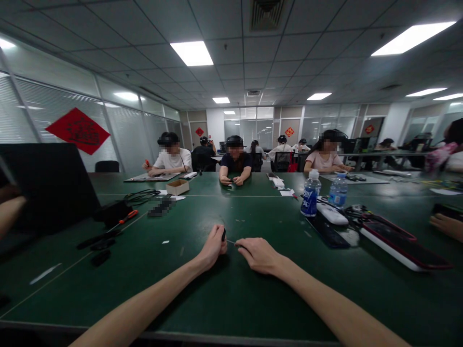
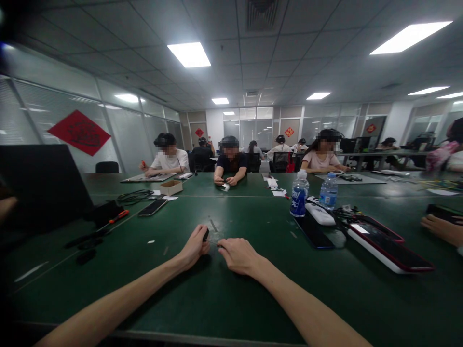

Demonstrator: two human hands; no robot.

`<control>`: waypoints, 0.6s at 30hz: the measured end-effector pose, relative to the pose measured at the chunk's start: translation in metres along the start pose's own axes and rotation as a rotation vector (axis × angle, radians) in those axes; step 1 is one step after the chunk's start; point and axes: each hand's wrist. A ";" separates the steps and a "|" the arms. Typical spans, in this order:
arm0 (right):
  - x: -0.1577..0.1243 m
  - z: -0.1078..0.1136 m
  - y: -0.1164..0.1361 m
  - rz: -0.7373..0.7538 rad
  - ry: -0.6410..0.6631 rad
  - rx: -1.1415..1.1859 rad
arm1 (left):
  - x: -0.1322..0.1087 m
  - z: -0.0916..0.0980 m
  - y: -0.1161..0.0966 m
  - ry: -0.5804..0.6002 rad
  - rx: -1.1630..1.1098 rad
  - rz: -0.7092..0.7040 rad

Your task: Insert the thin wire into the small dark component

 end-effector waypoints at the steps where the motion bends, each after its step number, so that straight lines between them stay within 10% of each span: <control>1: 0.000 -0.001 -0.001 0.003 -0.003 -0.002 | 0.000 0.000 0.000 0.003 -0.004 -0.003; 18: 0.003 -0.004 0.008 -0.066 -0.036 0.029 | -0.003 0.000 0.002 -0.009 0.002 -0.022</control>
Point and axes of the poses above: each hand's wrist, its own x-axis towards the middle knuckle, its own z-axis out of the back of the hand, y = z × x, and after that the axes turned 5 degrees about -y, right-handed
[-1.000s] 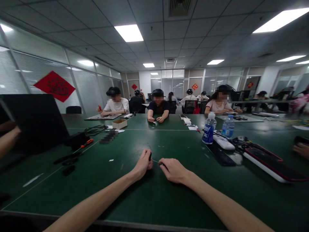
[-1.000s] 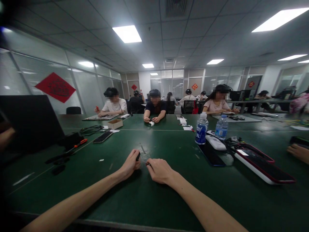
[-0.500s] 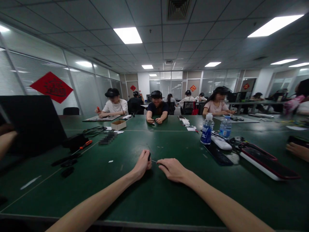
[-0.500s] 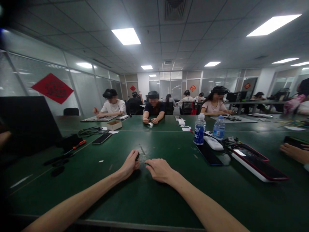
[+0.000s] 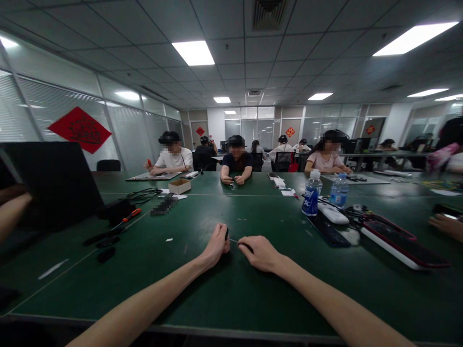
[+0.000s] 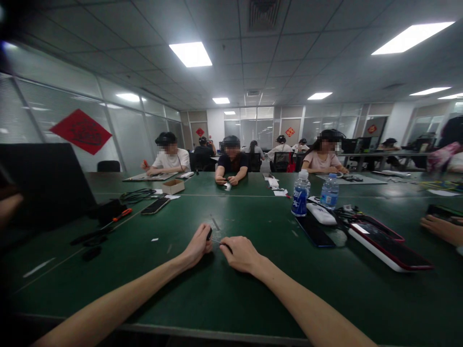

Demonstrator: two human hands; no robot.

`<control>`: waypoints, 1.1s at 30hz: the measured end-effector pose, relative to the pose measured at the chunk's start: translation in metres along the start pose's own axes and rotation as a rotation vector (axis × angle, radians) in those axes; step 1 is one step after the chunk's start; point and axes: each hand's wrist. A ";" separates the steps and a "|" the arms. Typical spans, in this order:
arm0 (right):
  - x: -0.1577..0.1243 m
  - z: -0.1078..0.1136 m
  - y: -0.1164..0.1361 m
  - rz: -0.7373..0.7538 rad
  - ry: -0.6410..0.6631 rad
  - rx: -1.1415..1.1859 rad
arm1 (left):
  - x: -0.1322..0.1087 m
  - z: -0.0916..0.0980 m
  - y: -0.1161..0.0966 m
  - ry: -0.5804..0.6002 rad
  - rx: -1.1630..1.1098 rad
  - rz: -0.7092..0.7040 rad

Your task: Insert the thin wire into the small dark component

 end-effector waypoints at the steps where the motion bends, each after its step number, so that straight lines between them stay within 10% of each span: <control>1: 0.000 0.000 0.001 -0.005 -0.003 0.002 | 0.000 0.000 0.000 -0.005 0.001 -0.004; 33: -0.002 -0.008 0.010 -0.114 -0.008 -0.088 | 0.006 0.005 0.009 -0.028 0.037 -0.026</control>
Point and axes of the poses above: each hand's wrist, its own x-axis towards the middle knuckle, its own z-axis out of the back of the hand, y = z × x, and after that the axes turned 5 degrees about -y, right-handed
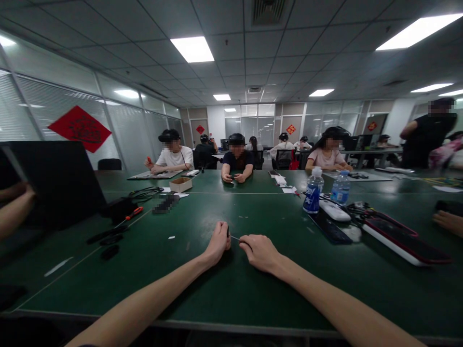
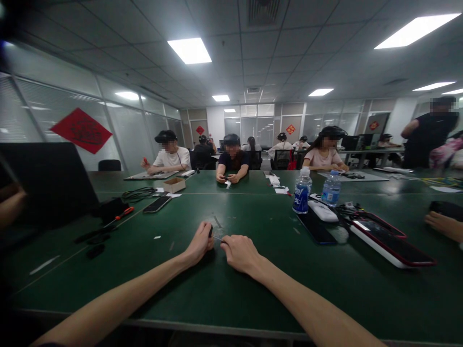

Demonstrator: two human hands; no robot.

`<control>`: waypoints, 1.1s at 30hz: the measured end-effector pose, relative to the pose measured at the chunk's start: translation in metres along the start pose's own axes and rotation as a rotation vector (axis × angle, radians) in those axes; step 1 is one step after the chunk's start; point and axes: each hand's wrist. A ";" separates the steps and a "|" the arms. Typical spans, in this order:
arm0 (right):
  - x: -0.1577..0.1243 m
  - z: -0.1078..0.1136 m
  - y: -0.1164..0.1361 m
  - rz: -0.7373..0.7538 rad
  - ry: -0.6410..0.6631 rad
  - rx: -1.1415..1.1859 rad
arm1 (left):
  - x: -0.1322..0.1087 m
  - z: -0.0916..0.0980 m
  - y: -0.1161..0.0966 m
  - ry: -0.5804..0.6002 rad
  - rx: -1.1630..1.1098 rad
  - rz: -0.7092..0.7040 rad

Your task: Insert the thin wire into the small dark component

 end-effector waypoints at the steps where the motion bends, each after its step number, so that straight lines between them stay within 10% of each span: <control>1: 0.000 0.000 0.000 0.000 -0.002 0.000 | 0.000 0.000 0.000 0.000 0.003 -0.003; 33: 0.000 -0.003 0.000 0.010 0.000 -0.005 | 0.001 0.000 -0.001 -0.019 0.032 0.003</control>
Point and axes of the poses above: each hand's wrist, its own x-axis towards the middle knuckle, its own z-axis out of the back of the hand, y = z × x, and after that the axes turned 5 degrees about -y, right-handed
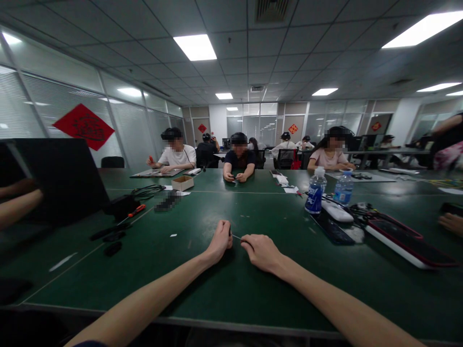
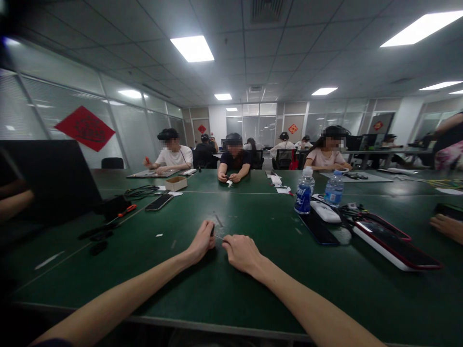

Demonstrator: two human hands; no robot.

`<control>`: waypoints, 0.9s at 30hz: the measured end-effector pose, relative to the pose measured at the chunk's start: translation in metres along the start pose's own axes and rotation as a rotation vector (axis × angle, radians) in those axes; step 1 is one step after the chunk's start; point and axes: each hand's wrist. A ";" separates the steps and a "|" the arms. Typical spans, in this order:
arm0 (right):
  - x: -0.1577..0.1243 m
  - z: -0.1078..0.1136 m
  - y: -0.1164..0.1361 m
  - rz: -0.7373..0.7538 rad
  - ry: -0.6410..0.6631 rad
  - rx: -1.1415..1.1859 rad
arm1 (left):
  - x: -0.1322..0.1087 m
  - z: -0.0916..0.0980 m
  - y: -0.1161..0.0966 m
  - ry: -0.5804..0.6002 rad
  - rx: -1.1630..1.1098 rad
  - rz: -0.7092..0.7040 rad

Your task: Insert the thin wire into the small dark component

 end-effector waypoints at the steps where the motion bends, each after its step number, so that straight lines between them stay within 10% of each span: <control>1: 0.000 0.000 0.001 -0.005 0.002 -0.002 | 0.000 0.000 0.000 -0.001 0.001 0.001; 27: -0.001 0.003 0.004 -0.021 0.019 0.011 | -0.001 0.001 -0.001 0.027 -0.018 0.011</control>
Point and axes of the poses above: each hand's wrist, its own x-axis towards the middle knuckle, its own z-axis out of the back of the hand, y = z × x, and after that the axes turned 5 degrees about -y, right-handed
